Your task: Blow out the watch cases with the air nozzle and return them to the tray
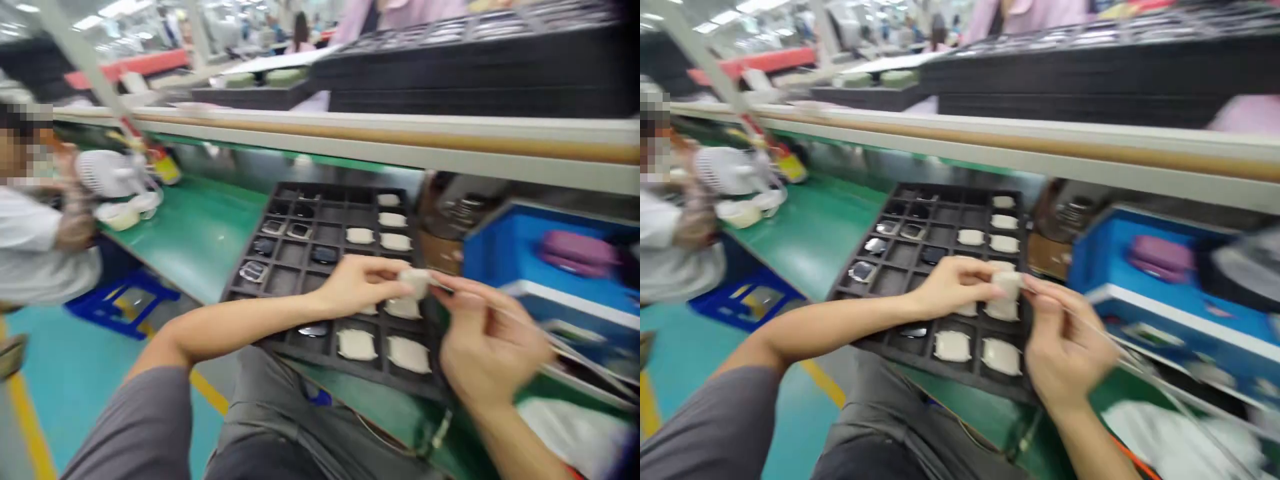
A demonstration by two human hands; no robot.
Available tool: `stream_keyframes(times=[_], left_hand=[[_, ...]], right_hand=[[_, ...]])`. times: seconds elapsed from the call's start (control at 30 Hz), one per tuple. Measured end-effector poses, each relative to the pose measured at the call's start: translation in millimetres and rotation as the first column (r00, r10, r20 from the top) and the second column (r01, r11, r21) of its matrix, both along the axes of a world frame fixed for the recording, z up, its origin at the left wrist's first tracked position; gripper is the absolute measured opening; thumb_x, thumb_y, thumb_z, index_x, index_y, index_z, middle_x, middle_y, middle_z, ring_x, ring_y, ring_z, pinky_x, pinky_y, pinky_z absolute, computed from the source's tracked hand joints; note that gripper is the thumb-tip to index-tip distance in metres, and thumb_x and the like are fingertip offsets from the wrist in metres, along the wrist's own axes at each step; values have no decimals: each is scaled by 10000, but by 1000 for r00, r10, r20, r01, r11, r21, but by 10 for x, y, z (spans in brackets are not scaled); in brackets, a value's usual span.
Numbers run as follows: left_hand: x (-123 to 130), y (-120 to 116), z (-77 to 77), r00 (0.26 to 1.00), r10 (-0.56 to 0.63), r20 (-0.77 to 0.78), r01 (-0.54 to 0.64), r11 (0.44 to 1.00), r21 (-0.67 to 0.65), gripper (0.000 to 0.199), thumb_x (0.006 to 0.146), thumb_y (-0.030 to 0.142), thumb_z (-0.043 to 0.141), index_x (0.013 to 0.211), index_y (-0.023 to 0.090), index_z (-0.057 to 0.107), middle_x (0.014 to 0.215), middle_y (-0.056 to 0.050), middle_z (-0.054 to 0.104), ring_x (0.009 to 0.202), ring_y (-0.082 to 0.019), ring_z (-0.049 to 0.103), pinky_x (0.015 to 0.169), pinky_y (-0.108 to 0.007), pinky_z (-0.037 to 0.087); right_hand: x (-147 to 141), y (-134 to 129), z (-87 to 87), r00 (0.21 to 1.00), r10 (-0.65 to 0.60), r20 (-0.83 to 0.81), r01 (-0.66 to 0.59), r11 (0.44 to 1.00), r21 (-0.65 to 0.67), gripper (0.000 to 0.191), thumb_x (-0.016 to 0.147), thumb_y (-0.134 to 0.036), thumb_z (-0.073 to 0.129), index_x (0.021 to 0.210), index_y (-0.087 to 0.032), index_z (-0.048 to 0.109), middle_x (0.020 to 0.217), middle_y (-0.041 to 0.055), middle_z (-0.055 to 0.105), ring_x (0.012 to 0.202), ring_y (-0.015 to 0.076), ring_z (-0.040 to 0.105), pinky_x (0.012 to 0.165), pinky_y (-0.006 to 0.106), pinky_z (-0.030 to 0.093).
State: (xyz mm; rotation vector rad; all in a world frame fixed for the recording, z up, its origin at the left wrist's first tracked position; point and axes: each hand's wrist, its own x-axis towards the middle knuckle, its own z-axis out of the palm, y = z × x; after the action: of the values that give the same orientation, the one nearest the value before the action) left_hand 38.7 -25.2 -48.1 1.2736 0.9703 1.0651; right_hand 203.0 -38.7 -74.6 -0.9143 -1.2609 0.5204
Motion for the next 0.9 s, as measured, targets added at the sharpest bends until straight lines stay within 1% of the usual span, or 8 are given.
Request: stream_keyframes(times=[0.07,0.2,0.3,0.5,0.73,0.9], left_hand=[[-16,52,52,999,-6,40,5,1000,23,410,758,362,858,1090,128,805,1059,-108,810,978,-251,753,947,-362,574],[-22,91,107,997,11,78,-10,1000,-16,440,721,342,893,1094,128,801,1137,-126,799,1011,-262,761,979,-379,572],[-8,76,124,998,27,58,-26,999,-23,425,720,328,895,1084,128,803,1155,-130,795,1033,-272,761,984,-384,576],[-5,92,130,999,45,19,-46,999,23,379,719,327,894,1048,153,818,1123,-111,806,1036,-278,761,967,-384,591],[5,98,137,999,43,20,-44,998,42,335,719,305,888,1020,171,827,1091,-95,814,1012,-268,764,942,-373,603],[15,100,150,999,44,23,-45,998,48,326,717,295,889,1009,163,829,1077,-96,817,994,-263,767,929,-368,609]], right_hand=[[42,31,-1,1000,8,8,-8,1000,7,195,965,-367,665,907,-207,761,928,68,789,856,230,766,783,429,650],[15,140,-41,997,61,-46,-59,997,49,142,966,-318,662,941,-220,761,984,70,787,970,251,767,866,467,646],[12,140,-49,996,74,-54,-70,996,63,142,972,-315,649,955,-227,760,984,68,788,987,256,769,866,468,653],[35,128,-36,996,89,-29,-86,994,73,130,969,-292,649,977,-244,769,1007,69,794,1000,261,770,893,486,653],[35,134,-34,996,88,-17,-87,994,60,139,976,-303,638,983,-249,766,1016,68,791,1011,258,766,906,485,655],[33,135,-41,995,96,-27,-94,993,78,134,973,-280,641,995,-252,771,1021,66,790,1008,258,764,892,481,655]])
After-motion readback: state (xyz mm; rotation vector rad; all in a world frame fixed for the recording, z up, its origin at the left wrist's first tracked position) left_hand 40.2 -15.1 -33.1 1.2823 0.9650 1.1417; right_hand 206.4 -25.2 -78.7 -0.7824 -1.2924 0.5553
